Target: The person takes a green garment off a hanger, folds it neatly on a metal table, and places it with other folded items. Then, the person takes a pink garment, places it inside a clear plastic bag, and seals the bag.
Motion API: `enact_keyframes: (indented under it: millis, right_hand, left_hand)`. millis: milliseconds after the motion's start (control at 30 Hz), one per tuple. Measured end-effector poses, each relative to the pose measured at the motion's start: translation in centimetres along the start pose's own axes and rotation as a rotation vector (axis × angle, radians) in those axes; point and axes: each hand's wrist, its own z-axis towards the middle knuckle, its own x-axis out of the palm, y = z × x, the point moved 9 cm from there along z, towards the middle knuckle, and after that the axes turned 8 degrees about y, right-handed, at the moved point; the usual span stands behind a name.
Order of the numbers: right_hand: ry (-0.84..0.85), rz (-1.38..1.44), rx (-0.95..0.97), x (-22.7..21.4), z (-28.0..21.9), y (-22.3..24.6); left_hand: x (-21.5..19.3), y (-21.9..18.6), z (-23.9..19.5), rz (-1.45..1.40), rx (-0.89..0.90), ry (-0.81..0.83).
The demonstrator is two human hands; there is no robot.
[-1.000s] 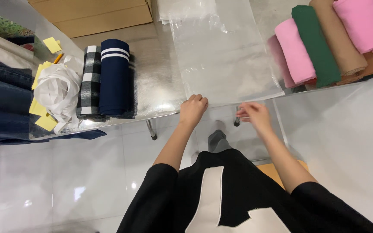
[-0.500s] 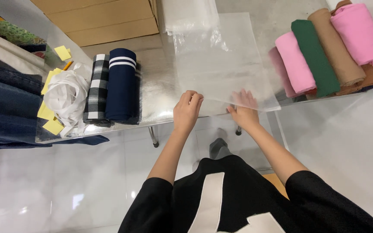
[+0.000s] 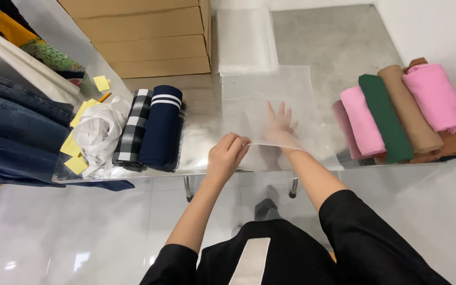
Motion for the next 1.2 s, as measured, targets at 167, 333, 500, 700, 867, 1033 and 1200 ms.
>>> enact_keyframes:
  millis: [167,333,500,700,867,1033,1200]
  right_hand:
    - [-0.249,0.148,-0.18,-13.5,-6.6,6.8]
    - [-0.278,-0.02,-0.176,-11.5,-4.1,4.9]
    - [-0.159,-0.011,-0.095,-8.6,-2.8,4.5]
    - [-0.51,0.223,-0.193,-19.7,-7.0,10.6]
    - [-0.219,0.129,-0.114,-15.8,-4.9,7.9]
    - [-0.212,0.147,-0.105,-14.7,-5.0,7.7]
    - [-0.745,0.268,-0.37,-20.2,-6.6,8.8]
  left_hand:
    - [-2.0,2.2,2.5,0.09,-0.011,-0.116]
    - [-3.5,0.5,3.8,-0.002,0.048,-0.185]
    - [-2.1,-0.1,2.6,0.066,0.105,-0.167]
    - [-7.4,-3.1,7.0,0.013,0.196,-0.25]
    - [-6.2,-2.2,6.1,0.021,0.135,-0.207]
    - [-3.8,-0.8,3.8,0.045,0.102,-0.148]
    - [-2.8,-0.6,3.7,0.085,0.126,-0.115]
